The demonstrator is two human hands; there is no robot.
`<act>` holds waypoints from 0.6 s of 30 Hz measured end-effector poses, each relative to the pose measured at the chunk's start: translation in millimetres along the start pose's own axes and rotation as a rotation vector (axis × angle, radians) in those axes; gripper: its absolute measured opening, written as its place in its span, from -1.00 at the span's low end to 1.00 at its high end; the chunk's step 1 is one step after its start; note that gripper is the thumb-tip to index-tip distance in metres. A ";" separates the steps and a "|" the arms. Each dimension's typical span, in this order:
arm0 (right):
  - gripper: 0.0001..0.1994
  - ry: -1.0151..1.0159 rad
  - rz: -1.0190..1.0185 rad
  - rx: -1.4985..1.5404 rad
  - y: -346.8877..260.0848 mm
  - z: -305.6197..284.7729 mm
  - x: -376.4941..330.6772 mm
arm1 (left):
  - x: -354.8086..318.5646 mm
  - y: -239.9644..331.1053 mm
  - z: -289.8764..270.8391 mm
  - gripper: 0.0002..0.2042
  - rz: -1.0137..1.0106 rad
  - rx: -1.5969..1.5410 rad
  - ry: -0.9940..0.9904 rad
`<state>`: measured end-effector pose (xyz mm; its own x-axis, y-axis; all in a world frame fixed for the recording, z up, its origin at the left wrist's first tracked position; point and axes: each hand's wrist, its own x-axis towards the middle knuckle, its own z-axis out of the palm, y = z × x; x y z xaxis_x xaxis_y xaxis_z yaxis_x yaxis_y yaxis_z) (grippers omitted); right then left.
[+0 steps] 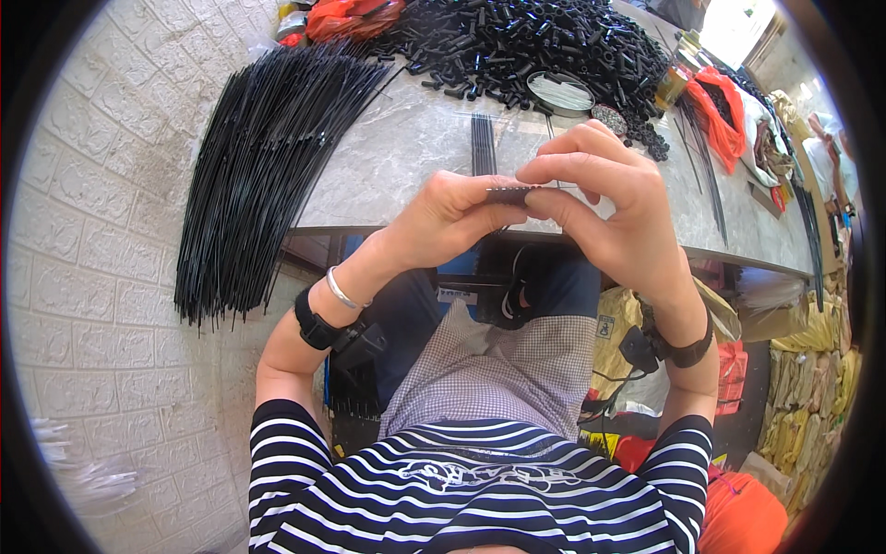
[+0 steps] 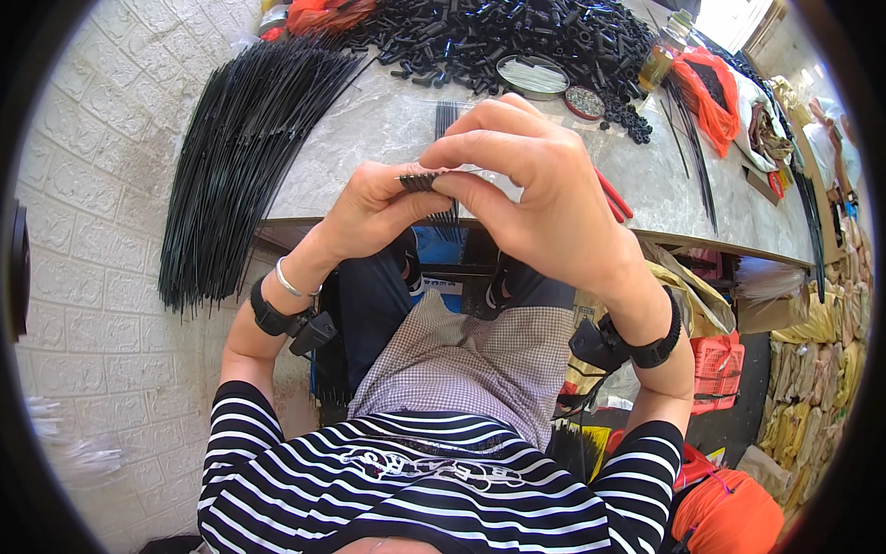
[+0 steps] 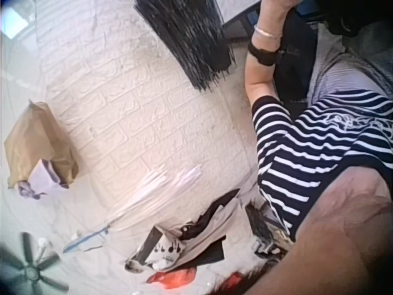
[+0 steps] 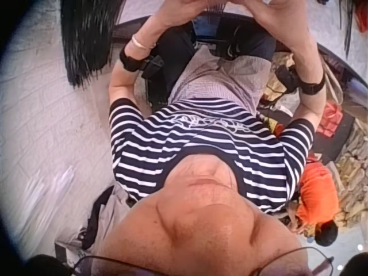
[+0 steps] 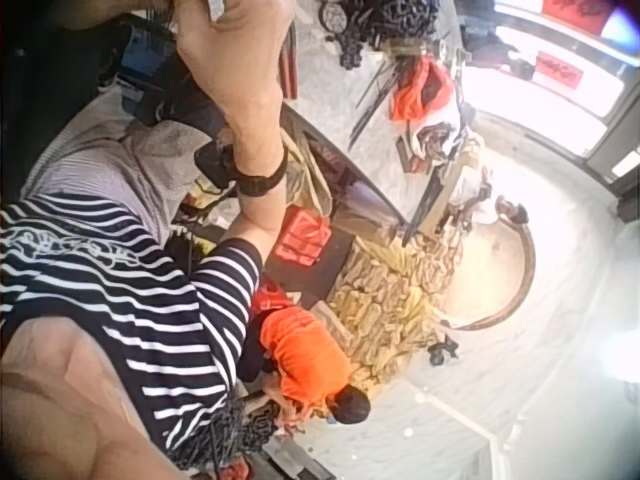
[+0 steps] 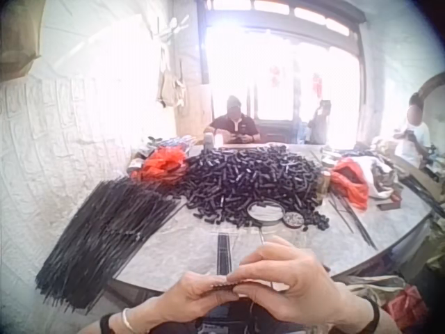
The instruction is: Assembling black umbrella ribs and plastic components using thread and pliers.
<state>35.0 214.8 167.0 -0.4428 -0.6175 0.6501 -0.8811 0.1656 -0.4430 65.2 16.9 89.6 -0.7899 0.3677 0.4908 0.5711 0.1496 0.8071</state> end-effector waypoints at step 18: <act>-0.68 0.022 -0.138 -0.070 -1.1 28.3 -3.9 | -4.1 -51.2 3.1 -0.27 -0.259 -0.043 -0.342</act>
<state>42.4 195.2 147.5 -0.3196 -0.6211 0.7156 -0.9430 0.1342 -0.3047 39.9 10.6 45.2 -0.7822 0.6074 0.1386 0.3481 0.2416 0.9058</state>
